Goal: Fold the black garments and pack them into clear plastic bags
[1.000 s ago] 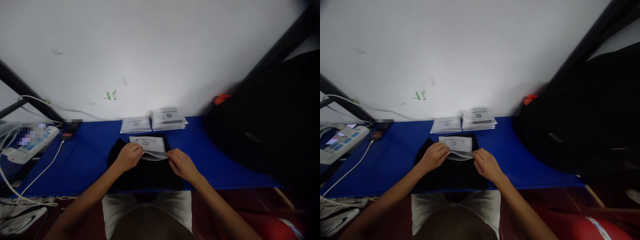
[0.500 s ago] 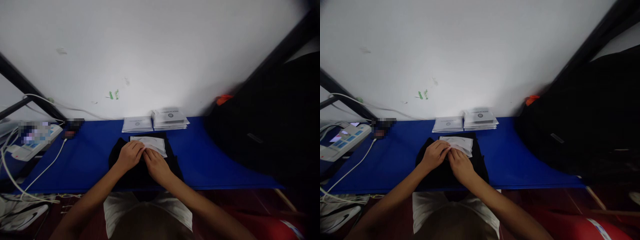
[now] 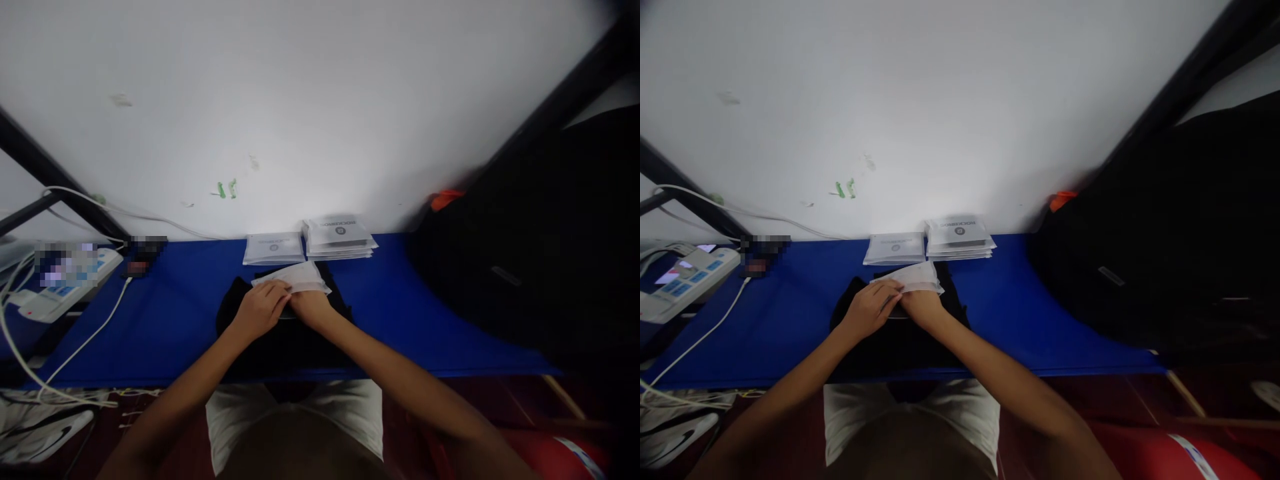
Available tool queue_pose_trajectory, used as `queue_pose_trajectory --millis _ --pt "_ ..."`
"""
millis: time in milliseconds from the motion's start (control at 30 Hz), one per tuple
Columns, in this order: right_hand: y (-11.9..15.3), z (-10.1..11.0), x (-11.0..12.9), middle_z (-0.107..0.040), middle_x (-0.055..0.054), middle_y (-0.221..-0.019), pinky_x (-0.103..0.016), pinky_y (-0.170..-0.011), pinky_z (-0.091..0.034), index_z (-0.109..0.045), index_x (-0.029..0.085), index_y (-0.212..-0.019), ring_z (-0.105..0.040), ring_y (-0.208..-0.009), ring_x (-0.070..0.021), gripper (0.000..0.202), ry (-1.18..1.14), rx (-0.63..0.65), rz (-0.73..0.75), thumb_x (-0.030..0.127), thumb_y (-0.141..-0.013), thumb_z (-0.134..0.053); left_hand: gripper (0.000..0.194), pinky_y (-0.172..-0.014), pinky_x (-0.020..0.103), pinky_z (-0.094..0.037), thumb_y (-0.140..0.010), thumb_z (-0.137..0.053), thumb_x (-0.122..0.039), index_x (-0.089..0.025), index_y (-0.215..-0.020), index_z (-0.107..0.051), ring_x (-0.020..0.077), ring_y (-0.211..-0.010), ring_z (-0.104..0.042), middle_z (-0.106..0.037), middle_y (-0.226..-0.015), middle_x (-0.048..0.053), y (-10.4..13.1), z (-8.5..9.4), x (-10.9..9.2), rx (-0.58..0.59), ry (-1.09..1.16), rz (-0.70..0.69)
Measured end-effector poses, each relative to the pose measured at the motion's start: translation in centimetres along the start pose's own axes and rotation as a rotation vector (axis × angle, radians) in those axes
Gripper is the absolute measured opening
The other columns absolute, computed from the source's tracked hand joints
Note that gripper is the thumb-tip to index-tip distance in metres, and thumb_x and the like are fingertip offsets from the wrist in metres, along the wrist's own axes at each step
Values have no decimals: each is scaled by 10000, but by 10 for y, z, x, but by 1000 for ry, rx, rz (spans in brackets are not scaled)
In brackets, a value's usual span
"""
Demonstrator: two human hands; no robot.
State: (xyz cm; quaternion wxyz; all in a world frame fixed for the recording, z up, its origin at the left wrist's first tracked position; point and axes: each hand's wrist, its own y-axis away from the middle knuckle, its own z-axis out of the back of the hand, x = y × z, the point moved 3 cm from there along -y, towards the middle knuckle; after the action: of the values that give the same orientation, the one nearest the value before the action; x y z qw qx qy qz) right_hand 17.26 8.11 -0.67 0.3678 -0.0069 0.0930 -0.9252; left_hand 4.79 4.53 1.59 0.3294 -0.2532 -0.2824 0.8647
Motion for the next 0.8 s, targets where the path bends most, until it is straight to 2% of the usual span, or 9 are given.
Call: queue_pose_trajectory --millis 67,167,267,400,467,533,600,700,800 --pt "4 3 0 -698 -195 -1074 -374 -836 -509 -637 89 -1156 -661 -963 -261 307 -10 16 85 98 -894 -476 115 -874 368 -565 -967 -490 -190 -190 -939 -602 202 -972 -680 -715 -1021 76 0 3 3 -7 0 25" --pt "23 13 6 -693 -182 -1048 -390 -839 -508 -601 75 -1202 -638 -966 -262 350 -94 25 337 131 -871 -504 114 -871 371 -565 -970 -491 -204 -187 -966 -604 200 -969 -675 -712 -1016 78 1 5 8 -4 40 83" --pt "47 31 6 -685 -172 -1048 -426 -876 -496 -583 65 -1216 -615 -981 -278 437 -278 33 449 145 -786 -564 142 -934 397 -546 -976 -476 -227 -190 -991 -612 209 -1071 -647 -698 -1099 89 5 5 10 83 108 105" --pt "74 53 -14 -683 -105 -1022 -374 -823 -510 -610 152 -1143 -628 -933 -248 445 -651 47 309 154 -698 -592 230 -1114 445 -416 -941 -489 -211 -191 -1139 -605 235 -1361 -455 -561 -1393 111 14 -3 8 337 170 34" --pt "84 60 -29 -681 -86 -1016 -369 -811 -507 -604 180 -1137 -632 -926 -242 448 -769 -6 231 150 -691 -570 412 -1151 482 -356 -896 -574 -270 -188 -1298 -537 273 -1430 -355 -449 -1499 128 19 -8 9 469 129 41" --pt "91 64 -43 -680 -81 -1007 -371 -813 -503 -602 188 -1134 -634 -927 -244 452 -820 -88 157 141 -687 -552 580 -1148 524 -336 -851 -655 -367 -173 -1372 -491 328 -1436 -332 -403 -1524 160 23 -15 11 600 61 54" --pt "95 64 -55 -682 -73 -998 -360 -806 -503 -610 195 -1112 -641 -917 -238 442 -835 -166 75 122 -682 -538 547 -1127 522 -360 -870 -644 -404 -155 -1342 -530 347 -1402 -388 -449 -1489 179 24 -21 13 692 -3 46" --pt "100 61 -65 -690 -61 -985 -348 -797 -508 -617 208 -1091 -657 -894 -231 446 -835 -243 -3 101 -667 -529 321 -1092 438 -422 -958 -527 -308 -147 -1222 -613 294 -1330 -498 -572 -1384 155 23 -26 14 709 -58 16" --pt "104 57 -66 -694 -60 -977 -343 -774 -514 -618 214 -1091 -665 -877 -231 452 -829 -275 -12 101 -662 -531 228 -992 366 -507 -955 -483 -191 -161 -1113 -645 244 -1168 -636 -698 -1183 113 21 -24 15 660 -56 -1"
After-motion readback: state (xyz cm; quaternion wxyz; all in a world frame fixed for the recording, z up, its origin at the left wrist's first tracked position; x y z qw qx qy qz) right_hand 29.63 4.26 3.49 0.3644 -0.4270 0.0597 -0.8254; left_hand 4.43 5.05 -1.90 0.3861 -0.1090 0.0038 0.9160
